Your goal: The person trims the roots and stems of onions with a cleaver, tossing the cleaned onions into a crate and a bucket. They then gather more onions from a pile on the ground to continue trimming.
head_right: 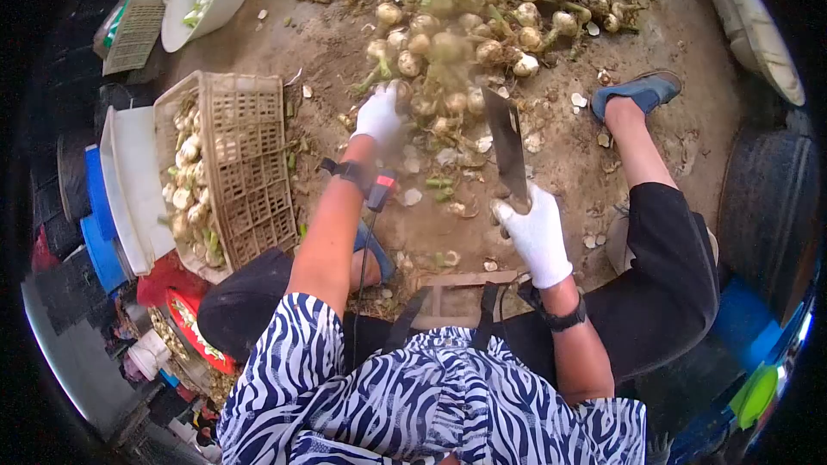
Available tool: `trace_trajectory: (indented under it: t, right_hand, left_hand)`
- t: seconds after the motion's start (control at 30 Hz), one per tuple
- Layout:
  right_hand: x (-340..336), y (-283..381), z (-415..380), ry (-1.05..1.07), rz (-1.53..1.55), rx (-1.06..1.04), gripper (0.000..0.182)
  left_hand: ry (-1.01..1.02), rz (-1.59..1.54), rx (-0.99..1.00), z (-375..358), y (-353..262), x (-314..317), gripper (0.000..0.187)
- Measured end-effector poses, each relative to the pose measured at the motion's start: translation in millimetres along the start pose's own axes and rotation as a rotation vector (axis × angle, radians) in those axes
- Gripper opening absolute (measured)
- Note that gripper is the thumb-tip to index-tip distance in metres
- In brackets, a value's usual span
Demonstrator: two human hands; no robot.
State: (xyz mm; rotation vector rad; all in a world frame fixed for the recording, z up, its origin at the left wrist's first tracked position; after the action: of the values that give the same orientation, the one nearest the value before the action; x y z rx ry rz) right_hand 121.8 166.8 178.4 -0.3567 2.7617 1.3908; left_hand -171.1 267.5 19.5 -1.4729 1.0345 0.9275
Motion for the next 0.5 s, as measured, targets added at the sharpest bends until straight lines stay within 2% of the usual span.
trace_trajectory:
  t: [0.1,0.17,0.2,0.23,0.3,0.33,0.37,0.43,0.5]
  right_hand:
    - [0,-2,6,-0.033,-0.012,0.022,0.022]
    - [3,-6,9,-0.007,-0.048,-0.043,0.024]
    - [5,-7,10,0.009,-0.035,0.004,0.026]
    - [6,-7,10,0.009,-0.033,0.001,0.026]
    - [9,-12,8,0.036,-0.099,0.024,0.030]
    - [11,-19,10,-0.054,-0.294,-0.233,0.031]
    - [11,-19,5,-0.061,-0.292,-0.226,0.031]
    - [22,-2,-7,-0.139,-0.675,-0.666,0.033]
    - [27,4,-21,-0.118,-0.652,-0.723,0.032]
  left_hand:
    - [0.092,0.022,-0.021,16,-7,-2,0.051]
    - [0.353,0.005,-0.159,13,-8,-11,0.050]
    - [0.473,0.189,0.043,10,-4,0,0.049]
    - [0.394,-0.207,-0.279,-6,-2,3,0.050]
    - [0.330,-0.701,-0.278,-45,-27,-13,0.053]
    - [0.356,-0.744,-0.293,-62,-47,-40,0.057]
    - [0.384,-0.793,-0.309,-77,-67,-63,0.061]
    - [0.341,-0.850,-0.228,-99,-76,-65,0.066]
    - [0.389,-1.033,-0.045,-121,-92,-80,0.066]
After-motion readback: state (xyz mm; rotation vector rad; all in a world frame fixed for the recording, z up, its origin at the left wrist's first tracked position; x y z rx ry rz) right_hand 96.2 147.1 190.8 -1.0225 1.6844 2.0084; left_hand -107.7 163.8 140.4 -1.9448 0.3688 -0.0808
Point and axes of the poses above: each hand's wrist, its own z-axis towards the middle knuckle, its own x-axis out of the palm, y = z × x, the point moved 3 cm from there along z, towards the middle knuckle, and after that the axes turned 3 degrees about -y, right-handed, at the moved point
